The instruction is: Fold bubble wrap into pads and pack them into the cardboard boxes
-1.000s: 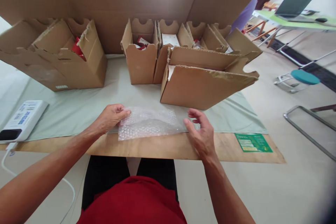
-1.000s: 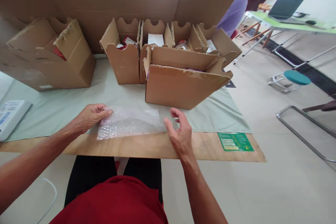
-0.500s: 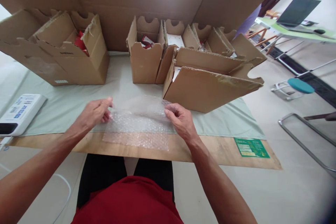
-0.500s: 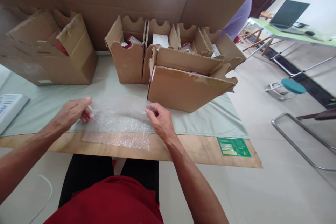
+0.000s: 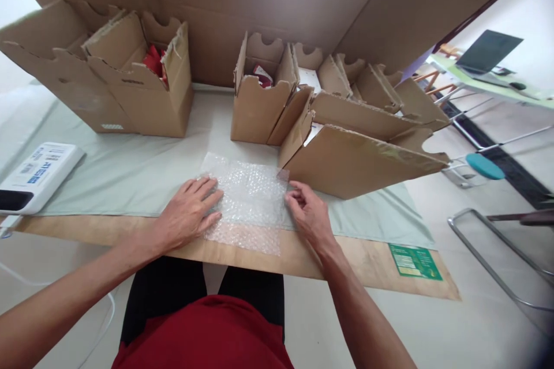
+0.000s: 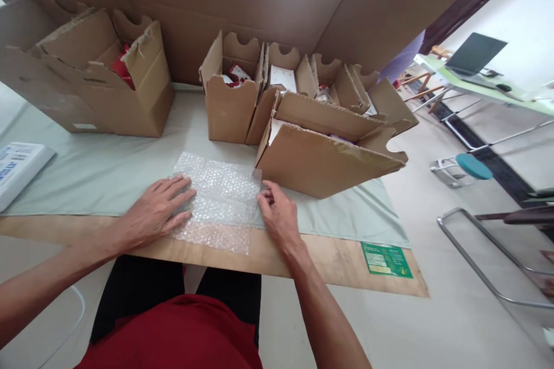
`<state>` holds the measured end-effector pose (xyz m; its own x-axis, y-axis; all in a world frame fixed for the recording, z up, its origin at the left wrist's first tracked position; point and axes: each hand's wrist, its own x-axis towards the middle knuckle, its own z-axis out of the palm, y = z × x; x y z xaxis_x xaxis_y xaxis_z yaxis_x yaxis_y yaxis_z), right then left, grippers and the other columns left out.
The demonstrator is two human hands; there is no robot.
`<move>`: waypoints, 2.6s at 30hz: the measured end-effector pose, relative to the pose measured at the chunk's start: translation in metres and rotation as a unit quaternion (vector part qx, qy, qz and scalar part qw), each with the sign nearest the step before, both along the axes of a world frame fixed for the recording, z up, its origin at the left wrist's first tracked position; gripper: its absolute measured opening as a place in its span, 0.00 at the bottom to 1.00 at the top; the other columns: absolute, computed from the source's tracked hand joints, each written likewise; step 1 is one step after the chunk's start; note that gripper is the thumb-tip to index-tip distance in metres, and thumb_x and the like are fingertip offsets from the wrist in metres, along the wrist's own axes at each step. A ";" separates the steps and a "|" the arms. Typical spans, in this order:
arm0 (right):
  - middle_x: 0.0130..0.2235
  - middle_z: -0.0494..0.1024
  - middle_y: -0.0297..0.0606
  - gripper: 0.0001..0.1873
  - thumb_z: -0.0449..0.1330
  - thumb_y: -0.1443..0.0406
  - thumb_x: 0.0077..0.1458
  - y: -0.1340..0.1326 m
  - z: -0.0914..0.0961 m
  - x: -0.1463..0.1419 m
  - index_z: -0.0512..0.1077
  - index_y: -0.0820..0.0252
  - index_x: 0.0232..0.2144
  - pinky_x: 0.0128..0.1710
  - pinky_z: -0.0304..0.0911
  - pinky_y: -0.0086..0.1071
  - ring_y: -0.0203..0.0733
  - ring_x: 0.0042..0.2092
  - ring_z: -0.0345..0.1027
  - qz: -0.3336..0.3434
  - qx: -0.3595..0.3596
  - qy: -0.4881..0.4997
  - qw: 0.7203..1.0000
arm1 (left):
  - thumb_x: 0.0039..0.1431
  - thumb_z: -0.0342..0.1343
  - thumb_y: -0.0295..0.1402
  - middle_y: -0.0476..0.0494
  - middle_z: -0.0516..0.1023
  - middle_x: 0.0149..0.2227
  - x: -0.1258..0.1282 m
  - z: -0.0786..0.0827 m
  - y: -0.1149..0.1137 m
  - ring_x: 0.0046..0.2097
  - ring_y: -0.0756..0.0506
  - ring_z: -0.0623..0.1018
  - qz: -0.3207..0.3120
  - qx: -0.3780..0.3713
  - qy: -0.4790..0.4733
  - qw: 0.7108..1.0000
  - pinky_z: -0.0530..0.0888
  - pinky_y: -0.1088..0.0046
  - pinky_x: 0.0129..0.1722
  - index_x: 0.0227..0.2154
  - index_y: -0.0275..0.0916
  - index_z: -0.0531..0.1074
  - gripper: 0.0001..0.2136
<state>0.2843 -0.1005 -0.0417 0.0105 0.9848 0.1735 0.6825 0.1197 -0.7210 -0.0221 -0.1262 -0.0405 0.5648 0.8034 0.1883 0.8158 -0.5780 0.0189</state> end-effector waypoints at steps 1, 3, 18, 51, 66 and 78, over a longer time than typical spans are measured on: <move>0.37 0.83 0.41 0.21 0.57 0.58 0.59 0.001 0.000 -0.003 0.75 0.60 0.52 0.43 0.72 0.40 0.47 0.36 0.77 0.022 -0.001 -0.003 1.000 | 0.69 0.52 0.35 0.28 0.73 0.63 -0.001 -0.002 -0.004 0.64 0.30 0.71 0.011 0.008 0.004 1.000 0.72 0.50 0.60 0.56 0.33 0.73 0.18; 0.42 0.84 0.43 0.22 0.56 0.61 0.60 0.005 -0.001 -0.011 0.74 0.61 0.55 0.45 0.73 0.41 0.48 0.40 0.78 0.062 0.023 -0.024 0.998 | 0.69 0.50 0.35 0.28 0.73 0.63 -0.005 -0.001 -0.015 0.63 0.31 0.72 0.034 0.020 0.015 0.999 0.73 0.51 0.58 0.56 0.33 0.73 0.18; 0.68 0.65 0.53 0.26 0.58 0.64 0.66 0.003 0.009 -0.058 0.67 0.66 0.64 0.63 0.62 0.50 0.56 0.67 0.59 0.255 0.100 -0.287 0.918 | 0.70 0.51 0.43 0.30 0.60 0.72 0.022 0.002 0.015 0.73 0.31 0.59 0.007 -0.058 0.018 0.998 0.57 0.46 0.70 0.67 0.36 0.63 0.27; 0.34 0.82 0.33 0.08 0.58 0.62 0.67 -0.057 0.052 -0.007 0.77 0.53 0.37 0.36 0.73 0.33 0.41 0.35 0.78 0.197 -0.023 0.091 0.976 | 0.59 0.57 0.48 0.42 0.80 0.57 -0.030 0.043 -0.061 0.58 0.36 0.79 0.101 -0.280 -0.271 0.915 0.76 0.59 0.56 0.59 0.46 0.73 0.26; 0.47 0.80 0.47 0.28 0.61 0.62 0.56 -0.002 0.006 -0.014 0.70 0.59 0.59 0.51 0.68 0.51 0.53 0.44 0.74 0.115 0.010 -0.118 0.986 | 0.58 0.50 0.44 0.44 0.80 0.38 -0.025 0.025 -0.007 0.33 0.43 0.77 0.268 -0.208 -0.167 0.926 0.71 0.66 0.36 0.49 0.39 0.76 0.22; 0.35 0.77 0.37 0.03 0.61 0.65 0.56 0.010 0.021 -0.026 0.71 0.57 0.30 0.41 0.63 0.37 0.45 0.38 0.69 0.172 -0.048 -0.103 0.978 | 0.55 0.50 0.39 0.46 0.74 0.31 -0.024 0.032 0.002 0.30 0.45 0.72 0.265 -0.214 -0.125 0.932 0.65 0.69 0.31 0.25 0.42 0.67 0.08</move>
